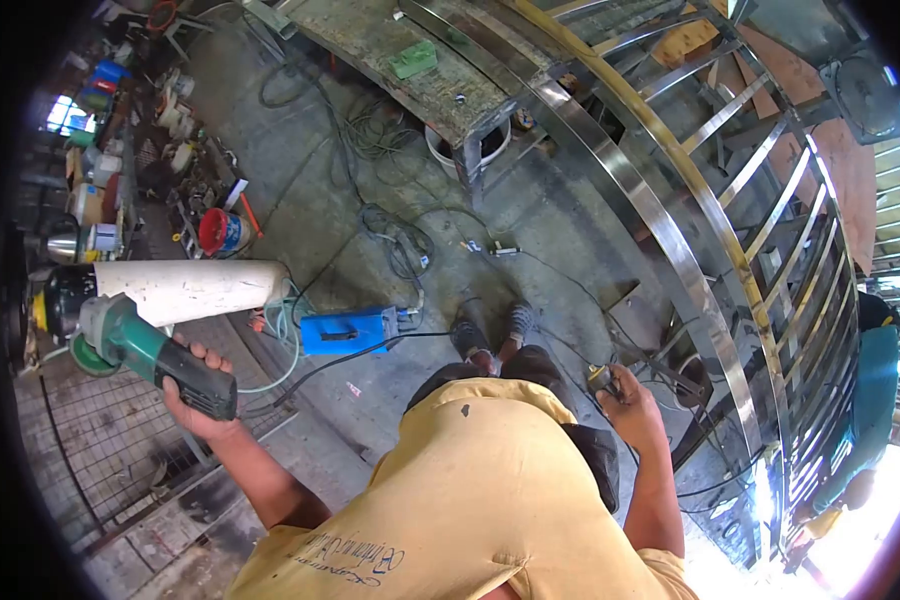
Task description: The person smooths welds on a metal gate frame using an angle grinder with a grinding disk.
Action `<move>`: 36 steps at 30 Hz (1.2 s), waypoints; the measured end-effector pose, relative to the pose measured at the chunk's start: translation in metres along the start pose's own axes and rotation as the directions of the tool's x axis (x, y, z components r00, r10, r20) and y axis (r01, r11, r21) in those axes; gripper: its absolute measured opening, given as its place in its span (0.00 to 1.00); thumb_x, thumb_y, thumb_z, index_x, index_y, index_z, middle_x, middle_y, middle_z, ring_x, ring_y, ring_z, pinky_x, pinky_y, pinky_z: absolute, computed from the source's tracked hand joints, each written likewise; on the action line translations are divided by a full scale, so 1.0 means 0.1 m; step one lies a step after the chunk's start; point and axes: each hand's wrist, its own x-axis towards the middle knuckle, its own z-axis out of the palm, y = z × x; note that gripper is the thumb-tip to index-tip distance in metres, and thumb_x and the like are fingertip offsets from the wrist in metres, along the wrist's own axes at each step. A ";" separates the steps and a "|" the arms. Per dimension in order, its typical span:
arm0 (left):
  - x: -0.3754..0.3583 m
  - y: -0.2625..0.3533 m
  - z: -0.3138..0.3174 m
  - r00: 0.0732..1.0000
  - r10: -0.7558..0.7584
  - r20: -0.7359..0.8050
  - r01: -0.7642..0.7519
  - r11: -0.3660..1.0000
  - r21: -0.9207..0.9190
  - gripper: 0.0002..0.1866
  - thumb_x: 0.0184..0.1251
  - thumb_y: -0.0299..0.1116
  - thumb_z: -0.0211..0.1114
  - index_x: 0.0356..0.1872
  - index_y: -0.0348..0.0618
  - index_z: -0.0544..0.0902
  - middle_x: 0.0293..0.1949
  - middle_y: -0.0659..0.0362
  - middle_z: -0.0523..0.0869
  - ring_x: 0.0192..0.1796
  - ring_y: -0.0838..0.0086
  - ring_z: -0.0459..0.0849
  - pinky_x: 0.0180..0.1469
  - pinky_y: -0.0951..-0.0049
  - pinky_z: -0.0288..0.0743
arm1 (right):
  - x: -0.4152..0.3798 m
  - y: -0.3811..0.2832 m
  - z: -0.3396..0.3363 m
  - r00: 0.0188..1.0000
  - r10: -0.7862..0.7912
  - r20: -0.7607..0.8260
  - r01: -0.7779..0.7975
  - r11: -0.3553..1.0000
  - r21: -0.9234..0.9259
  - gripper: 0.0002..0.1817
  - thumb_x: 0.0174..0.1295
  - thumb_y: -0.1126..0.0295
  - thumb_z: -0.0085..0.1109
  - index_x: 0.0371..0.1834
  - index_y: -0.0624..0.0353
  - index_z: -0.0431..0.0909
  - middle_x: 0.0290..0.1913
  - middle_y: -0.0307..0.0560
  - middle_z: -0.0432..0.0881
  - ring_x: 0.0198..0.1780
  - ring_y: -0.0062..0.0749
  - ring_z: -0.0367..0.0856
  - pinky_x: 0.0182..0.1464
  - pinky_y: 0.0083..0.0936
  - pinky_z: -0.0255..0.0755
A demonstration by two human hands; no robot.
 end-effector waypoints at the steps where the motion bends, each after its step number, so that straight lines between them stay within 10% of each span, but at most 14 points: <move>1: -0.06 -0.02 0.07 1.000 -0.013 -0.014 0.013 1.000 0.013 0.36 0.69 0.50 0.64 0.70 0.38 0.66 0.52 0.49 0.79 0.48 0.62 0.80 0.50 0.59 0.76 | 0.20 0.23 0.06 0.991 -0.113 -0.074 0.108 0.992 -0.073 0.28 0.59 0.67 0.70 0.64 0.57 0.75 0.40 0.53 0.86 0.40 0.38 0.84 0.45 0.31 0.76; 9: -0.56 -0.78 0.44 0.906 -0.303 -0.295 0.302 0.952 -0.048 0.31 0.67 0.51 0.63 0.64 0.41 0.74 0.45 0.49 0.85 0.41 0.58 0.87 0.43 0.54 0.84 | 1.47 0.25 -0.04 0.928 -0.361 -0.097 0.342 0.924 -0.170 0.27 0.57 0.65 0.69 0.61 0.56 0.77 0.44 0.60 0.87 0.48 0.54 0.87 0.50 0.39 0.78; 15: -0.86 -1.58 0.40 0.718 -0.541 -0.437 0.486 0.840 -0.242 0.26 0.66 0.50 0.64 0.56 0.40 0.77 0.40 0.47 0.87 0.37 0.55 0.89 0.40 0.51 0.86 | 1.80 0.13 -0.16 0.963 -0.270 0.001 0.263 0.939 -0.224 0.22 0.60 0.64 0.66 0.58 0.57 0.76 0.45 0.64 0.86 0.50 0.60 0.85 0.48 0.45 0.78; 23: -0.81 -2.03 0.02 0.451 -0.835 -0.315 0.682 0.551 -0.482 0.22 0.67 0.48 0.65 0.48 0.37 0.80 0.38 0.45 0.89 0.36 0.56 0.90 0.40 0.53 0.87 | 2.00 0.08 0.11 0.944 -0.301 0.135 0.330 0.861 -0.388 0.26 0.64 0.62 0.66 0.64 0.55 0.75 0.48 0.64 0.86 0.54 0.61 0.84 0.53 0.43 0.78; 36: -0.27 -2.73 -0.60 0.376 -0.877 -0.300 0.767 0.476 -0.430 0.20 0.64 0.43 0.69 0.49 0.41 0.78 0.33 0.53 0.86 0.31 0.62 0.88 0.34 0.60 0.87 | 2.70 -0.56 1.02 0.907 -0.361 0.215 0.416 0.702 -0.578 0.20 0.63 0.58 0.67 0.49 0.60 0.76 0.39 0.69 0.85 0.44 0.69 0.84 0.44 0.53 0.77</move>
